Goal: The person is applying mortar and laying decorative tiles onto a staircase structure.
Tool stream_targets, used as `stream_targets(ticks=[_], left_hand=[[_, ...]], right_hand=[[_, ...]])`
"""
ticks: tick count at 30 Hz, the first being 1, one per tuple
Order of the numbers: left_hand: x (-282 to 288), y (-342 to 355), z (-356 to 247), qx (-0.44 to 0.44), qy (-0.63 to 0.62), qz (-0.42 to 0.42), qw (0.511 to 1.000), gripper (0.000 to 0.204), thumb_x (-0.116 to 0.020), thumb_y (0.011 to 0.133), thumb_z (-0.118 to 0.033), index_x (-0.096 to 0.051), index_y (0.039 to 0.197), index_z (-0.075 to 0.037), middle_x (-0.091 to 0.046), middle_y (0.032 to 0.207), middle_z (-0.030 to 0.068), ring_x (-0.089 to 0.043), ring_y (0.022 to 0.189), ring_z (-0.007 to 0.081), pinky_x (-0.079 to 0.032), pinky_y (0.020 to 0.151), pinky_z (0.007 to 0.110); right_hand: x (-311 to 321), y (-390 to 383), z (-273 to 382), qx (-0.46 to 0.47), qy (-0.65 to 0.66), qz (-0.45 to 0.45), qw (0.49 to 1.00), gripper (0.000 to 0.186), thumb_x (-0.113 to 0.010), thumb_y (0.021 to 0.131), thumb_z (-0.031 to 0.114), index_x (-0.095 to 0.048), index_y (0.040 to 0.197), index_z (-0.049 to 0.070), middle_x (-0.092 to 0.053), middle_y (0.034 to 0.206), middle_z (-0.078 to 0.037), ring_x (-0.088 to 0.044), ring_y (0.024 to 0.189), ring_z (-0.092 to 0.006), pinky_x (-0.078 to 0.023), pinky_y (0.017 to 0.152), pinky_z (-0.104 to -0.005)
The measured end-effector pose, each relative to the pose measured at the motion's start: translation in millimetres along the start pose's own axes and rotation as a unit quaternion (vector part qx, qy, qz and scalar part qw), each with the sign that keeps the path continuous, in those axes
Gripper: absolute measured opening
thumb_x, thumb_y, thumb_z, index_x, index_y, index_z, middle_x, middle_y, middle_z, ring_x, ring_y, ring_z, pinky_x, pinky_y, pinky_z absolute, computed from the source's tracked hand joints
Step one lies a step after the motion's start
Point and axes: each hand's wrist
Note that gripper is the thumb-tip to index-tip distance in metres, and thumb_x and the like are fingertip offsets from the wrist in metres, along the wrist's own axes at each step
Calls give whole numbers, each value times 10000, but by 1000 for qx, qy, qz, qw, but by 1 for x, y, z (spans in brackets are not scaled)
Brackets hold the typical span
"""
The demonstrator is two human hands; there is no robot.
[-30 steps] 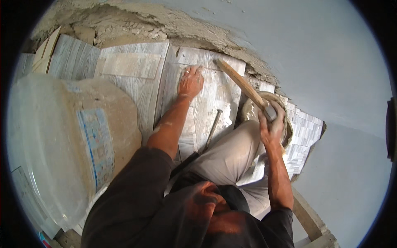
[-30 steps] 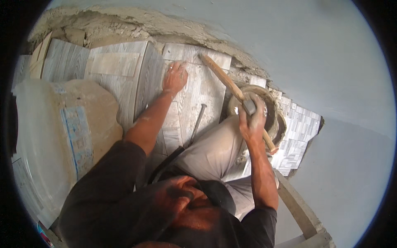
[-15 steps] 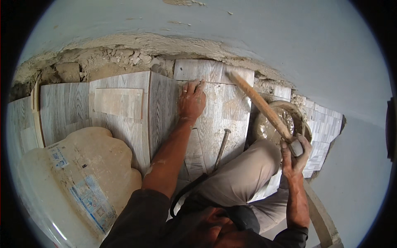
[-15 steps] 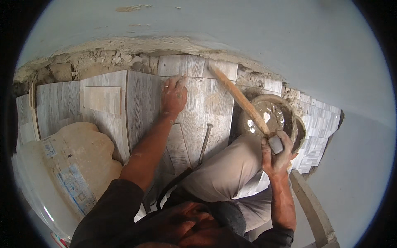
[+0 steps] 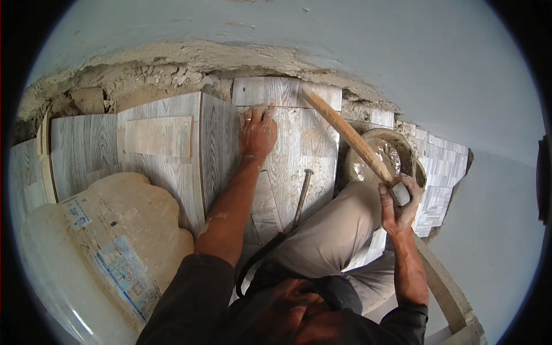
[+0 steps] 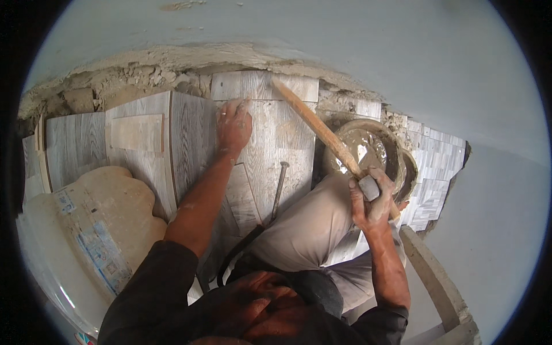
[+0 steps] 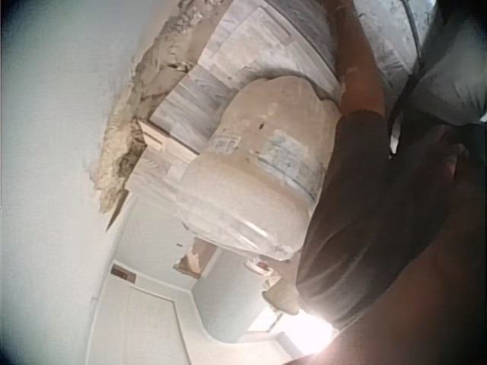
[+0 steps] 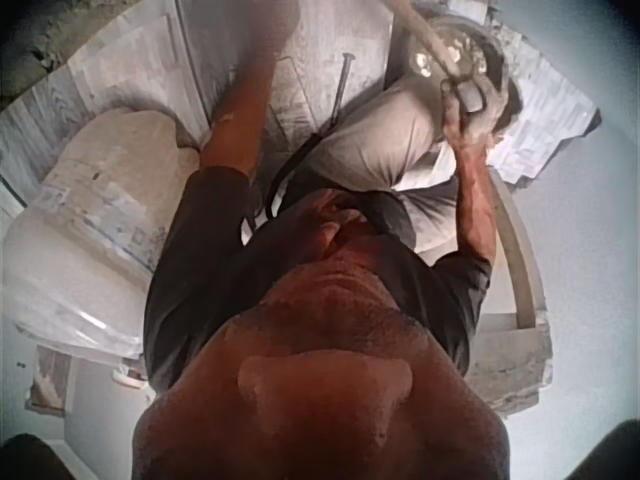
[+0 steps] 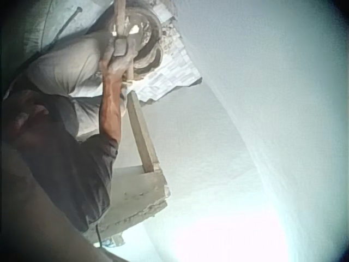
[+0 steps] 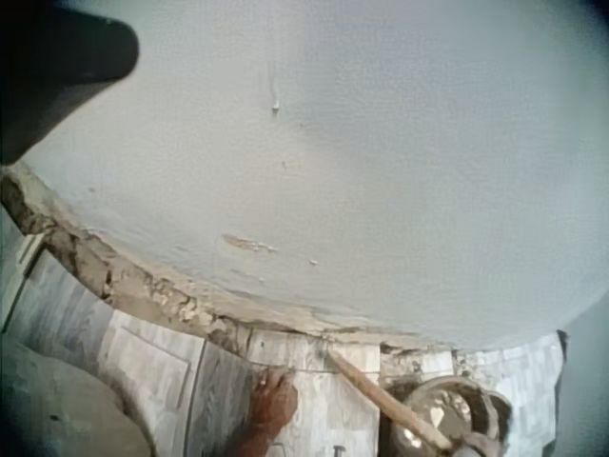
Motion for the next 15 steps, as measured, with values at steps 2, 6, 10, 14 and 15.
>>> stream_targets(ticks=[2,6,10,14,15], left_hand=[[0,2,0,-2,0,-4,1000,399,-584,745,-91,-580,1143,-130,-536,1094,85,-493,1052,285,-384,916,428],[-6,-1,0,-7,-22,-13,1000,382,-579,748,-98,-566,1130,-114,-529,1087,84,-486,1047,292,-375,919,440],[-6,1,-2,6,-56,-10,998,350,-562,760,-100,-545,1109,-78,-516,1092,94,-479,1044,304,-369,919,441],[-4,-1,1,26,-60,-13,998,338,-545,772,-103,-535,1108,-58,-505,1104,114,-475,1045,317,-370,916,439],[-3,1,-1,45,-48,-22,998,326,-541,774,-100,-530,1095,-48,-506,1111,124,-477,1047,326,-387,911,434]], right_hand=[[-4,2,6,36,11,6,999,471,-702,731,19,-460,1132,-35,-548,1016,-222,-558,889,-352,-442,790,-413],[-14,15,13,-21,23,26,999,435,-670,758,28,-460,1135,-32,-560,1000,-218,-567,891,-365,-452,795,-409],[-24,16,15,-107,62,90,988,437,-675,796,110,-463,1153,-30,-535,1073,-203,-558,952,-319,-434,850,-368],[-23,27,21,-39,55,19,998,453,-679,795,106,-451,1157,-44,-532,1080,-209,-551,950,-325,-430,859,-368],[-23,27,25,-39,55,21,998,453,-679,795,106,-451,1157,-44,-532,1080,-209,-551,950,-325,-430,859,-368]])
Point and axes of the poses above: each hand's wrist, its own y-axis towards the middle knuckle, its own x-axis out of the back of the hand, z = x × y
